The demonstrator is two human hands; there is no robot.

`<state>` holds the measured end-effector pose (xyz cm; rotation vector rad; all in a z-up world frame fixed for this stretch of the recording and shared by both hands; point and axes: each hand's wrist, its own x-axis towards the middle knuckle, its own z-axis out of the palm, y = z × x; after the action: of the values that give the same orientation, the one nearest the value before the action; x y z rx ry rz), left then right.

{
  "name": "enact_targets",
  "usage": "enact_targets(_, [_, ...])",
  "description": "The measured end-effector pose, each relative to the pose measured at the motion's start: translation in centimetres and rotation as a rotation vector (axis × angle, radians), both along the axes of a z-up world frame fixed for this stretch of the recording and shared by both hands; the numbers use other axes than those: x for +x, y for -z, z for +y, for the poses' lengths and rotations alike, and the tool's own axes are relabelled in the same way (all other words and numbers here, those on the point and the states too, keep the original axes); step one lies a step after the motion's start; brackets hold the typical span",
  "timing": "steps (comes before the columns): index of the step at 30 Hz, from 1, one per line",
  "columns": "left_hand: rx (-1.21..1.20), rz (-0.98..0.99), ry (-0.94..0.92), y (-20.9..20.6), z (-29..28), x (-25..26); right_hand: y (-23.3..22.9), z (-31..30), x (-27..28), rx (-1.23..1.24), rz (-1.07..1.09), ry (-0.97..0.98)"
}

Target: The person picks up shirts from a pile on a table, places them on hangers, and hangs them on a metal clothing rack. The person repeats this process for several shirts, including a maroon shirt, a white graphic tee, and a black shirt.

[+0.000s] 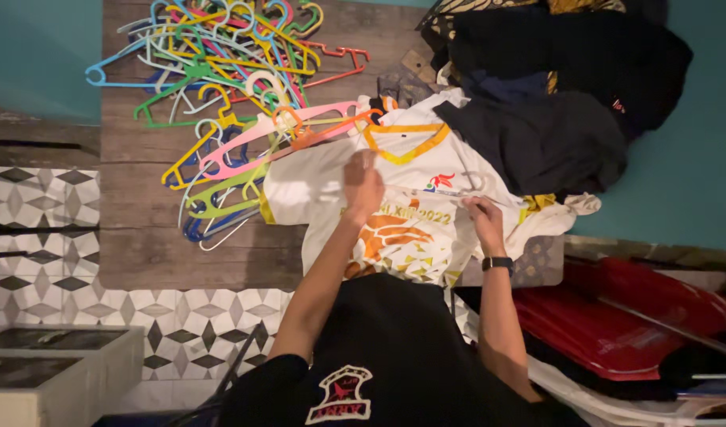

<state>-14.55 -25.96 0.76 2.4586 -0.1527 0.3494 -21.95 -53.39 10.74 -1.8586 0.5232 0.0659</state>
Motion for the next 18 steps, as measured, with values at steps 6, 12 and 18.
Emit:
enact_targets(6, [-0.114,0.125,0.150,-1.4,-5.6,2.9,-4.8,-4.0,-1.7,-0.284,-0.299,-0.019])
enact_targets(12, [-0.165,0.138,0.154,-2.7,-6.4,2.1,-9.6,-7.5,-1.2,-0.210,-0.475,0.190])
enact_targets(18, [-0.266,0.262,0.232,-3.2,-7.4,1.3,-12.2,-3.5,2.9,-0.135,-0.581,0.099])
